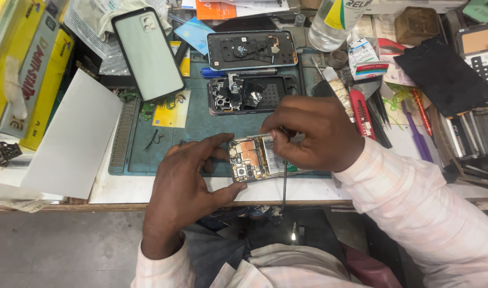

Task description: The person handles a disassembled smartphone, removes the battery, and uses tweezers to adjust small internal components and connectors. The person then repositions the battery and continues to manipulate internal parts with tweezers.

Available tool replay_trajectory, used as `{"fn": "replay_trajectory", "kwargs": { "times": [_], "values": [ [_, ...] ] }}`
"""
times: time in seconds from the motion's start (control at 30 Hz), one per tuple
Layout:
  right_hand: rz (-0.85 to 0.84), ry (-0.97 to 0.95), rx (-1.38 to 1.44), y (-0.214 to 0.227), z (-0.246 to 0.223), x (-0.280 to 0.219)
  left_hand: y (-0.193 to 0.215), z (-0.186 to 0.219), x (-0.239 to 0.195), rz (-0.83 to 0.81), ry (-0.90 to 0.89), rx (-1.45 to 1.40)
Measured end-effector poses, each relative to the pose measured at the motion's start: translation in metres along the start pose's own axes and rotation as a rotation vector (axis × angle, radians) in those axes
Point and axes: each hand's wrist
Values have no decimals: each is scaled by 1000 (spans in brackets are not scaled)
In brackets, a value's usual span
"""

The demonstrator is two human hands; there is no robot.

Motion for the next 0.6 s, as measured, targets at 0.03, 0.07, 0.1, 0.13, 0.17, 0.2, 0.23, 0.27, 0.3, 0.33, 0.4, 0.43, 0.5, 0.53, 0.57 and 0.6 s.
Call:
{"fn": "replay_trajectory", "kwargs": {
  "times": [0.03,0.07,0.1,0.13,0.17,0.2,0.23,0.27,0.3,0.33,0.4,0.43,0.5,0.53,0.57,0.6],
  "values": [
    [11,-11,4,0,0,0,0,0,0,3,-4,4],
    [21,-22,7,0,-1,-1,0,0,-1,5,-8,8],
    [32,-33,10,0,-2,-1,-1,0,-1,8,-12,11],
    [37,-42,8,0,-3,-1,0,0,-1,12,-16,12],
    [43,-51,7,0,-4,-1,0,1,-1,17,-19,13],
    [48,-64,3,0,-4,-1,-1,1,-1,19,-24,12],
    [51,-80,5,1,-5,-2,-1,1,-1,17,-20,11],
    [53,-96,8,0,-5,-1,-1,1,-2,14,-15,12],
    [56,-112,12,0,-5,-1,0,1,-2,12,-9,13],
    [56,-119,0,1,-6,-1,0,1,-3,11,-10,11],
    [56,-134,-21,1,-7,-1,0,0,-4,6,-12,8],
    [56,-157,-14,1,-8,-1,0,0,-4,21,-34,12],
    [55,-206,-4,1,-7,0,0,0,-4,51,-82,15],
    [68,-199,-4,2,-7,-1,-1,1,-4,38,-64,13],
    [81,-193,-3,2,-7,-2,-1,1,-3,25,-46,11],
    [94,-182,0,2,-6,-1,-1,1,-3,15,-26,12]
  ]
}}
Point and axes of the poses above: each hand's wrist, its own x-axis towards the middle knuckle, its own y-axis out of the back of the hand, z = x × y, and after that the axes turned 5 degrees about -x, right-handed
